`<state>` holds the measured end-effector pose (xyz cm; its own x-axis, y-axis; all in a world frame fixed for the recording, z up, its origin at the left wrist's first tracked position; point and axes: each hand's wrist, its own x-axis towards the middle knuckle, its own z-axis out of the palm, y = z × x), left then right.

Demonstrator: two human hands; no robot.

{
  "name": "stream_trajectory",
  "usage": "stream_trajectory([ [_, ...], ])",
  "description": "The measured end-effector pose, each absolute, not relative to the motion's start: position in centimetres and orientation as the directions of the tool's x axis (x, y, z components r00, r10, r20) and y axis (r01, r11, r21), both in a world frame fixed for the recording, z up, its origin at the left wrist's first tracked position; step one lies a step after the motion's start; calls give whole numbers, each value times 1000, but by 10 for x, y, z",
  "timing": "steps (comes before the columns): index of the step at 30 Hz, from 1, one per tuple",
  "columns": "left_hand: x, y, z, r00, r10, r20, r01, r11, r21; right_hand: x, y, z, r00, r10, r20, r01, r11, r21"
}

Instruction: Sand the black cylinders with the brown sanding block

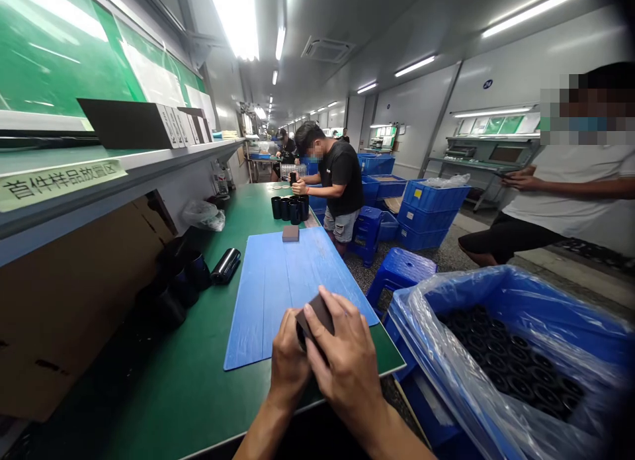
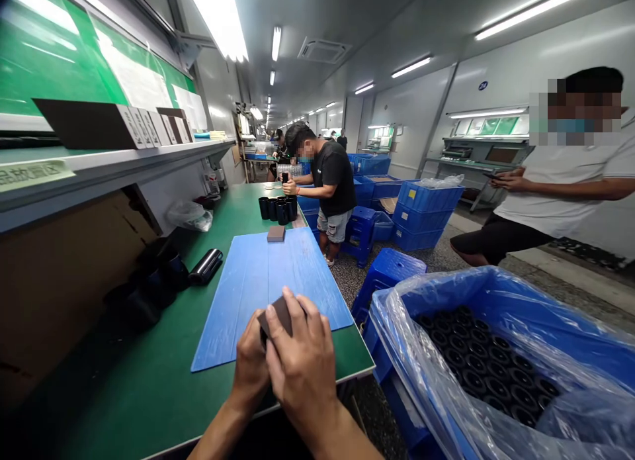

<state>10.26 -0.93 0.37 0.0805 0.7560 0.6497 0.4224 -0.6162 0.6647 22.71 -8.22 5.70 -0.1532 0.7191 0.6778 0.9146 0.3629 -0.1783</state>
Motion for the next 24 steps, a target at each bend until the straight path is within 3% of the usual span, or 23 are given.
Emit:
stream_trajectory([
  [4,102,-7,0,64,762,644,428,-604,672,226,-87,60,-212,695,687,916,387,-108],
  [7,102,-7,-1,81,738,670,413,-637,651,224,-87,62,-163,695,701,921,362,-144],
  [12,100,-8,2,82,781,620,403,-595,696,225,-90,64,-232,698,677,904,412,-114],
  [15,99,-9,1,79,781,619,398,-594,699,225,-90,65,-155,743,651,900,378,-217],
  [19,100,-6,0,111,797,593,364,-588,722,228,-74,67,-163,773,613,824,448,-346],
  [22,96,-4,3,108,830,547,381,-543,748,240,-44,72,6,834,552,652,416,-634],
  [24,89,-3,7,85,867,490,402,-480,780,251,-25,74,129,876,464,415,377,-828],
])
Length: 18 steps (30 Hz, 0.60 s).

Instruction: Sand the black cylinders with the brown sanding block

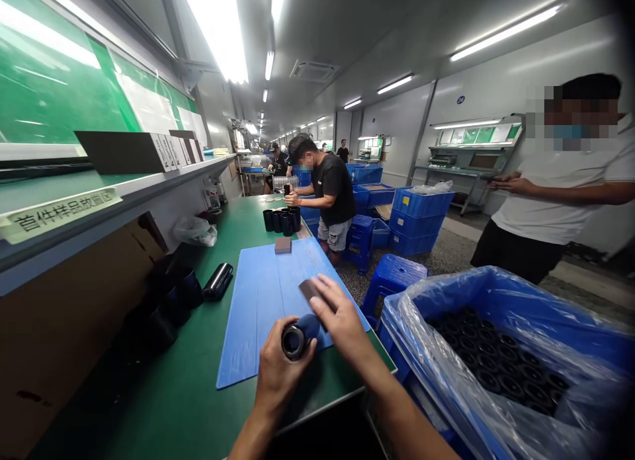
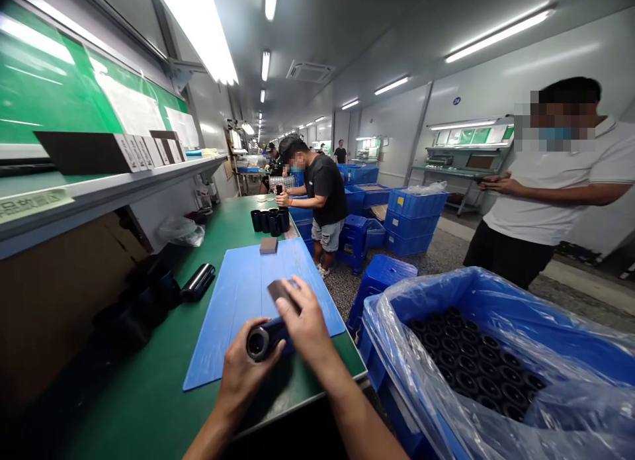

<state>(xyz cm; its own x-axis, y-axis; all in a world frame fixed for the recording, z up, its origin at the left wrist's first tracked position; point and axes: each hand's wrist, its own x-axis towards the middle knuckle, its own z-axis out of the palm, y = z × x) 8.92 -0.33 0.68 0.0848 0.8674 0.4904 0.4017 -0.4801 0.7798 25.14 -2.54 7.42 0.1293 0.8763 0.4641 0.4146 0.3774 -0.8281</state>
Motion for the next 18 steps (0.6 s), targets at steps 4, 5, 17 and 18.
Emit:
stream_trajectory([
  [4,68,-6,15,56,954,294,382,-292,877,270,-20,61,249,925,286,74,276,-958],
  [5,63,-6,16,58,964,258,368,-261,892,272,-23,55,261,933,248,49,243,-969],
  [17,66,-12,3,66,973,220,346,-229,910,225,-68,24,-40,832,553,765,381,-519],
  [18,66,-13,1,63,971,230,338,-238,911,216,-69,25,-79,814,575,795,400,-456],
])
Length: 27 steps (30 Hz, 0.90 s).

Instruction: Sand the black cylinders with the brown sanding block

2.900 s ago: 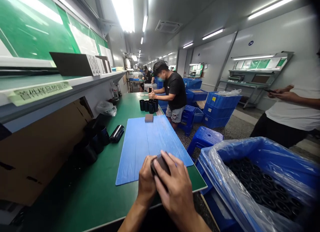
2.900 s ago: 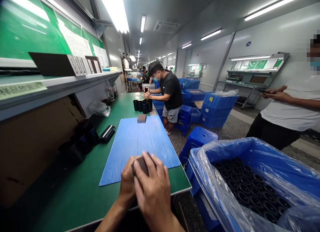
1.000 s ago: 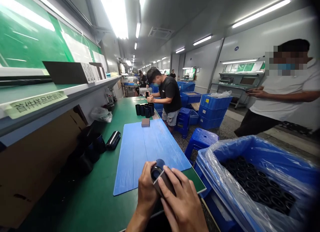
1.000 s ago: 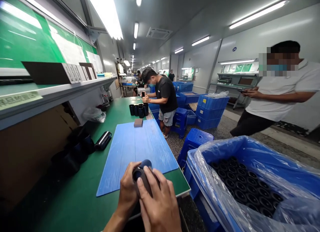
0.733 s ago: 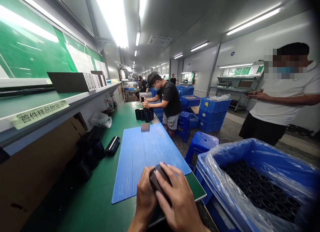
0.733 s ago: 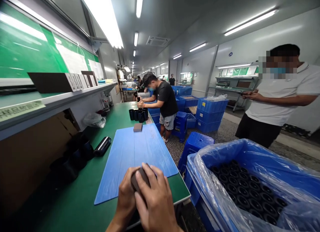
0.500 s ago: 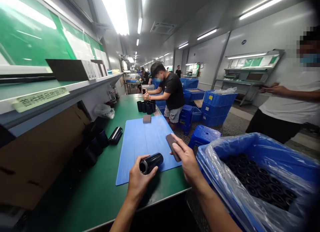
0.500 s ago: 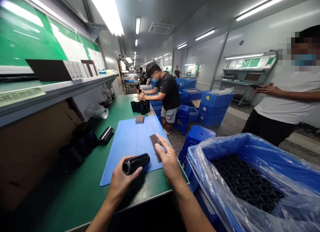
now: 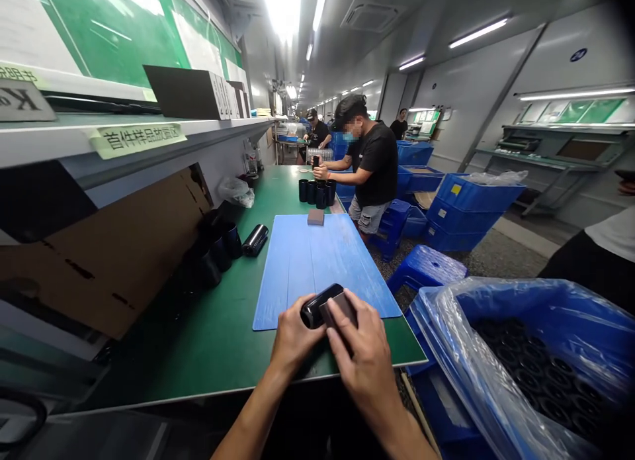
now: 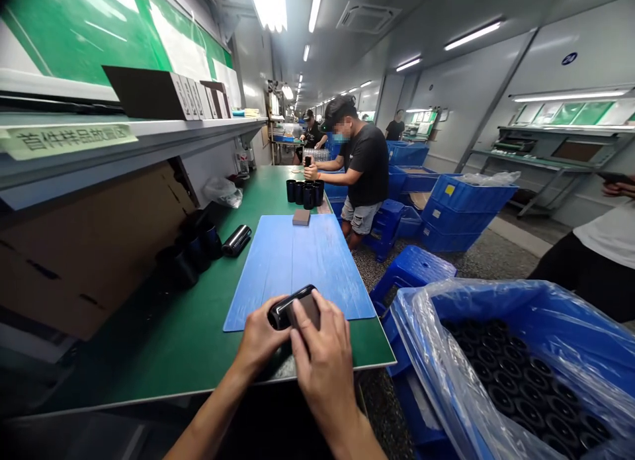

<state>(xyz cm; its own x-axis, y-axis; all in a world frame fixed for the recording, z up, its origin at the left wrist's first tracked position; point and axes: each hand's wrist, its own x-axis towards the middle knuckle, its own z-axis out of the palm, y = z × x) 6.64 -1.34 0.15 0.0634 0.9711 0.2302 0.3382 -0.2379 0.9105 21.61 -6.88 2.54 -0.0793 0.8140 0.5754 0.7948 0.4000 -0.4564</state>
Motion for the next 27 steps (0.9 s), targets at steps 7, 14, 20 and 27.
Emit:
stream_trajectory([
  [7,65,-14,-1,53,969,241,322,-245,914,188,-63,35,-201,812,549,836,434,-336],
  [14,65,-12,-4,52,969,243,294,-247,923,183,-59,42,-169,821,546,856,397,-331],
  [20,65,-9,-4,38,961,273,254,-274,928,177,-62,43,-151,801,579,869,386,-308],
  [27,65,-8,-8,5,967,255,218,-250,944,177,-60,47,-179,819,546,861,399,-317],
])
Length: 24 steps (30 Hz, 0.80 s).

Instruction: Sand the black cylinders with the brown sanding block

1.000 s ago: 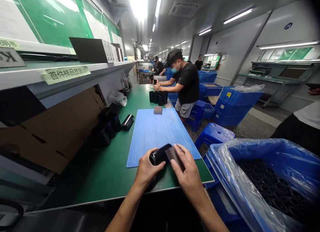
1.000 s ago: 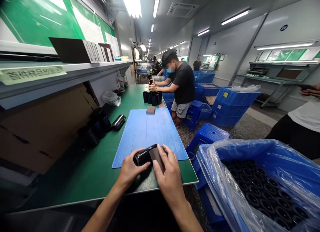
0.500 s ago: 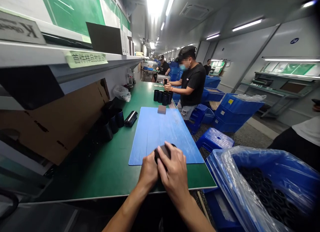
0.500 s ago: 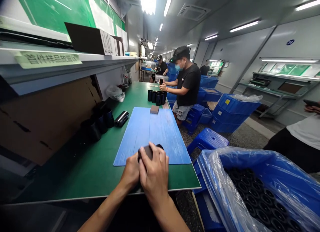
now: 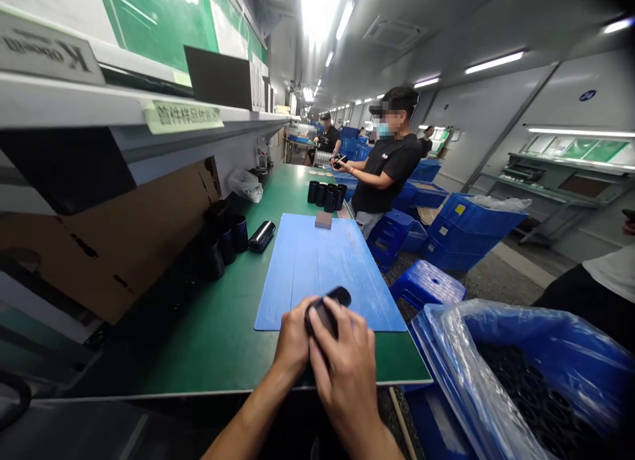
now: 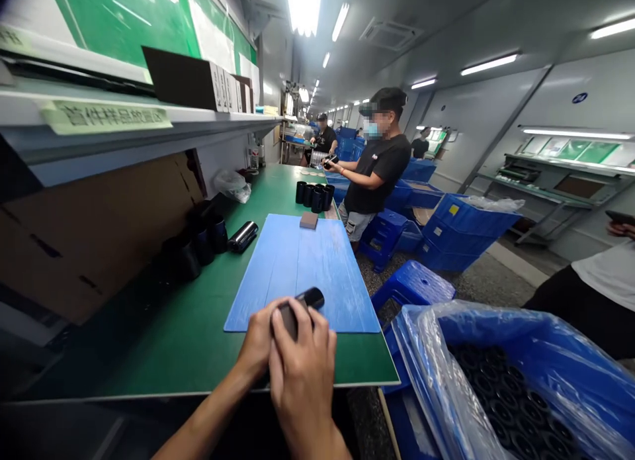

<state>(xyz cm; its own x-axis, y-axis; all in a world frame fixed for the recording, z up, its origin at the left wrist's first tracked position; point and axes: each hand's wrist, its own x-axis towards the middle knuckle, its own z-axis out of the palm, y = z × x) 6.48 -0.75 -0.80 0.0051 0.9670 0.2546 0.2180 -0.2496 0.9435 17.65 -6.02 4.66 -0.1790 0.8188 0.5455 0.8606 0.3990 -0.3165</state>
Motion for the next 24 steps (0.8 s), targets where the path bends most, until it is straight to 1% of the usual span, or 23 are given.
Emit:
stream_trajectory([
  [3,65,-8,-6,-1,970,245,245,-237,940,174,-60,47,-174,841,512,852,389,-349],
  [7,66,-11,-1,48,967,249,215,-253,943,177,-46,48,-201,830,520,825,430,-366],
  [10,67,-11,-1,19,975,221,297,-217,930,199,-14,57,-69,871,487,806,336,-487],
  [14,68,-8,-3,-17,978,209,321,-193,927,253,8,63,95,827,555,690,347,-635],
  [17,68,-7,-5,-13,978,206,331,-191,924,275,-12,51,177,831,527,648,305,-698],
  [18,68,-7,-6,-17,978,206,334,-188,924,274,-24,45,184,836,517,655,287,-699],
  [20,67,-8,-7,-21,978,209,337,-190,922,260,-45,34,156,841,519,702,275,-657],
  [24,67,-9,-7,16,977,214,319,-208,925,214,-57,29,-69,839,539,799,370,-474],
])
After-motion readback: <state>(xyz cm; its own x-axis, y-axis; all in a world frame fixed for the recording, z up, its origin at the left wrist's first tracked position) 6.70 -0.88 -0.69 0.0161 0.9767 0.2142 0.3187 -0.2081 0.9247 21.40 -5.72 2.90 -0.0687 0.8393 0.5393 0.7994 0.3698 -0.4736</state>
